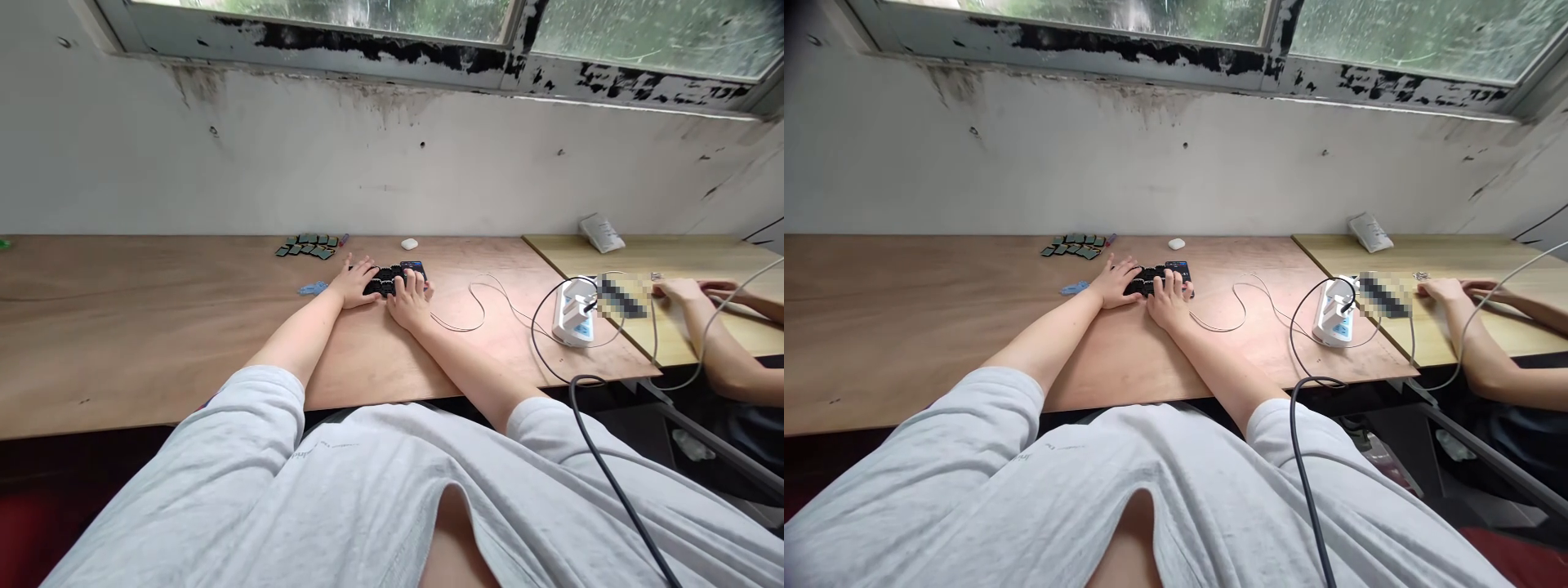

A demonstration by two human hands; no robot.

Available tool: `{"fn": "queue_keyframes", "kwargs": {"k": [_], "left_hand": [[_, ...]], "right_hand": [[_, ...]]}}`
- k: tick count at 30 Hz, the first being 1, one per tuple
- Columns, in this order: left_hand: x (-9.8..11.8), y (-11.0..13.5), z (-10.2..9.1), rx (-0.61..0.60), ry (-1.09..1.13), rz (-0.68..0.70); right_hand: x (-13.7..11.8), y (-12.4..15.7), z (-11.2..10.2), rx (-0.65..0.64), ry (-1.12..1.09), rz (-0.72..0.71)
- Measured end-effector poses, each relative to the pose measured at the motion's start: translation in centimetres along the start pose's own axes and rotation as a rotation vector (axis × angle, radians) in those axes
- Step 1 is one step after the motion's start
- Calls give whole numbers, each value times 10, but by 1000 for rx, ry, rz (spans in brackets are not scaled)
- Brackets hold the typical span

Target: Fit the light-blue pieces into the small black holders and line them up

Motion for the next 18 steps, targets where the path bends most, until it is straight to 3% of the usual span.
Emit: {"fn": "queue_keyframes", "kwargs": {"k": [5,8,11,14,18], "left_hand": [[-3,18,-5,174,54,-108],[-10,43,-6,199,74,-219],[-23,77,-7,220,25,-481],[-41,112,-5,68,37,-719],[-55,136,-3,-211,-16,-690]], "right_hand": [[1,-8,-3,-28,1,-74],[9,-7,0,-134,34,-92],[16,-3,2,-249,48,-128],[20,-2,2,-266,46,-151],[18,-4,1,-274,39,-234]]}}
Point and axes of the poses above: each hand's wrist, its own y-axis away from the middle knuckle, its own z-axis out of the palm, x = y × z, the point moved 2 cm from there along -y, towards the middle knuckle, and after that the axes turned 12 degrees about -x, right-handed, at the moved point
